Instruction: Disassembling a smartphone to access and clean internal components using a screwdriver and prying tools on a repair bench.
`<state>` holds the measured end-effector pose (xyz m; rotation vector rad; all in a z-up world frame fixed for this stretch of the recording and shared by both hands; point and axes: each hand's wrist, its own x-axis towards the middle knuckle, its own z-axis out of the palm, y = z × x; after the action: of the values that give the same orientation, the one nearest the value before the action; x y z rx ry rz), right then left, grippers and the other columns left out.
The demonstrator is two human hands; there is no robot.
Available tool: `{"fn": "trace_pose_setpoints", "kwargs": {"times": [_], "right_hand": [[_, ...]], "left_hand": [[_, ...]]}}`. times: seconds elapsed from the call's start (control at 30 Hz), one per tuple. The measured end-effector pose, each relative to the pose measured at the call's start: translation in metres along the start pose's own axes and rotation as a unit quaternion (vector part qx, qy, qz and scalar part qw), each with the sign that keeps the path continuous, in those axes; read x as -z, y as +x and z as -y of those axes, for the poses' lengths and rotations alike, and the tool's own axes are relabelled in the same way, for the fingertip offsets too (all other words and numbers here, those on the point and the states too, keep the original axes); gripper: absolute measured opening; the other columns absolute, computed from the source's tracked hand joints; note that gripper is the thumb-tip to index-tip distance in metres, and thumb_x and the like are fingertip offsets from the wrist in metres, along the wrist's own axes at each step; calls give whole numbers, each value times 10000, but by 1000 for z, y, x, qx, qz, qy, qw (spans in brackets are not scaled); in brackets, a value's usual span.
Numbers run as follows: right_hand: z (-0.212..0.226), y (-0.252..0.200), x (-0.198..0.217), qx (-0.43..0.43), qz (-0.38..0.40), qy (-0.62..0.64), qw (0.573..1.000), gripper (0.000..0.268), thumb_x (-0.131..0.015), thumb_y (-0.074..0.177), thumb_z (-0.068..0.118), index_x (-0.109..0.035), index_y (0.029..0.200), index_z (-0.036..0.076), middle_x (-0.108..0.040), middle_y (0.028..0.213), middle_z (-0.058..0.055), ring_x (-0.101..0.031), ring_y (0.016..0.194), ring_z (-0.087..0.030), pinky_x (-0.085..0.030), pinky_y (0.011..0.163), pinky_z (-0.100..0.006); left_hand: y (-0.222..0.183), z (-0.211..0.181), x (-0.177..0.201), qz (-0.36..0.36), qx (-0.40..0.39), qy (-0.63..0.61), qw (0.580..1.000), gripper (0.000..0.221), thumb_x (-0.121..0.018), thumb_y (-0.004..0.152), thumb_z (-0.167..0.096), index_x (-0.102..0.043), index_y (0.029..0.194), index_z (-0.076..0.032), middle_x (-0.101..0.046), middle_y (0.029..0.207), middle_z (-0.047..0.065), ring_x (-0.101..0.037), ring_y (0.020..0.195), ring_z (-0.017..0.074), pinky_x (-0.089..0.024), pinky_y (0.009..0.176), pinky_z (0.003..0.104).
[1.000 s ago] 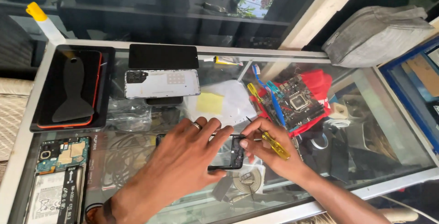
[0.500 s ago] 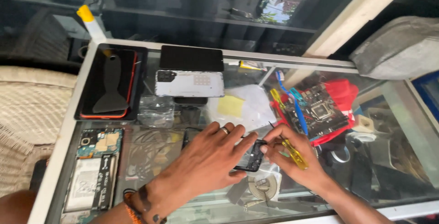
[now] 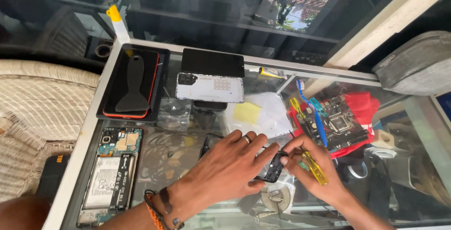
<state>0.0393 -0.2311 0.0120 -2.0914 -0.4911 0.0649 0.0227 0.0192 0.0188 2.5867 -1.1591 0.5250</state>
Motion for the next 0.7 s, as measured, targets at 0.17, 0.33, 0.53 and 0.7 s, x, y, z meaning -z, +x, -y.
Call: {"fn": "trace_pose_setpoints", "kwargs": {"times": [0.17,0.33,0.53,0.7], "right_hand": [[-3,-2,-1,7,-6,-16,1000,120,-739,883,160,-648,930,99,-624,748,5,-586,652,-103,-495,622,-256],[-8,-4,0,9,-9,-29,1000,125,-747,876,163,-650,933,109,-629,765,10,-605,664,-103,-526,615,-260],[-5,-5,2,-8,-1,-13,1000,159,-756,869,182,-636,939,104,-640,727,-6,-632,621,-104,-521,566,-265],[-2,-4,0,6,-9,-11,1000,130,-747,880,165,-649,941,106,-649,771,4,-617,657,-110,-530,595,-273]], "left_hand": [[-1,0,3,-7,-5,19,1000,782,-774,823,-542,-572,1411,-67,-597,1197,128,-630,763,265,-482,800,411],[-1,-1,2,1,-1,5,1000,772,-776,824,-514,-564,1417,-67,-588,1197,140,-639,749,270,-484,806,412],[-2,-3,1,-3,3,9,1000,769,-775,828,-508,-567,1427,-73,-588,1246,153,-639,765,265,-503,801,405],[-3,-4,2,-27,12,30,999,607,-688,938,-484,-598,1397,-97,-598,1185,112,-621,808,240,-499,782,381]]}}
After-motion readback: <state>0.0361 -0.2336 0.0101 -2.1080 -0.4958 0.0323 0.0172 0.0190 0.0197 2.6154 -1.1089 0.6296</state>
